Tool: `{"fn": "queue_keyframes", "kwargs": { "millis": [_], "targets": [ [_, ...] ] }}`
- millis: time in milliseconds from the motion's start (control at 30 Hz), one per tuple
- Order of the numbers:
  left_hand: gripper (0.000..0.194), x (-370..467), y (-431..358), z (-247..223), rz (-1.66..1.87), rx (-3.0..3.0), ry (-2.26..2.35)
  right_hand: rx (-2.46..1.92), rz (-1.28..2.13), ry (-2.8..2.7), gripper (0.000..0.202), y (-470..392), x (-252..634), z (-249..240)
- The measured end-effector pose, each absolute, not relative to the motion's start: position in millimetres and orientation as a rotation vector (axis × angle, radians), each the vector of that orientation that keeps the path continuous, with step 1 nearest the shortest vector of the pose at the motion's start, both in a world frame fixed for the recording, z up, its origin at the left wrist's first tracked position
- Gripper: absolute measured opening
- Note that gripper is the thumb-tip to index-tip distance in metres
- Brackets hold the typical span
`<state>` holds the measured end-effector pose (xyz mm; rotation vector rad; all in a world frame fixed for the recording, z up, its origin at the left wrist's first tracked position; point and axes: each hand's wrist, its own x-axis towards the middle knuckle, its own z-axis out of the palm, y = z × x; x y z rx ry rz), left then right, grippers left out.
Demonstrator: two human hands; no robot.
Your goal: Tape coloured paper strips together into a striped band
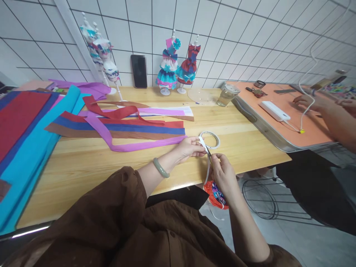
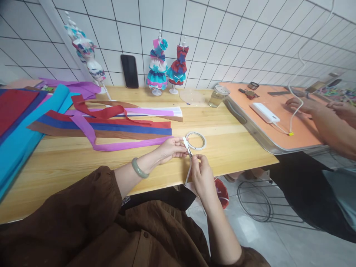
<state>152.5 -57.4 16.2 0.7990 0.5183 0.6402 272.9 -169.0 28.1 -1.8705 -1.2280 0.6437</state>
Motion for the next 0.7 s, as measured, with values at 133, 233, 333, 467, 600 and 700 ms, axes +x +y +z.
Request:
{"fn": "queue_keyframes", "kwargs": {
  "millis": [133, 233, 333, 467, 600, 700],
  "targets": [
    [0.045, 152.7, -58.4, 18.3, 0.627, 0.800, 0.533, -1.892, 0.626, -1.249, 0.045, -170.2, 273.8, 29.6],
    [0.044, 152.9, -60.0, 20.6, 0.630, 0.804, 0.542, -1.901, 0.622, -1.237, 0.045, -171.0, 274.1, 30.9],
    [0.041, 153.2, -62.0, 22.8, 0.636, 0.804, 0.553, -1.882, 0.639, -1.213, 0.045, -171.4, 274.0, 31.0],
    [0.039, 153.6, -64.3, 25.6, 0.653, 0.812, 0.570, -1.849, 0.678, -1.177, 0.045, -171.4, 273.7, 30.0],
    [0.035, 152.9, -64.4, 26.4, 0.619, 0.816, 0.555, -1.836, 0.687, -1.160, 0.046, -170.5, 273.8, 30.2],
    [0.028, 151.8, -63.3, 26.0, 0.593, 0.806, 0.539, -1.845, 0.694, -1.145, 0.046, -169.7, 273.6, 31.1]
  ]
}}
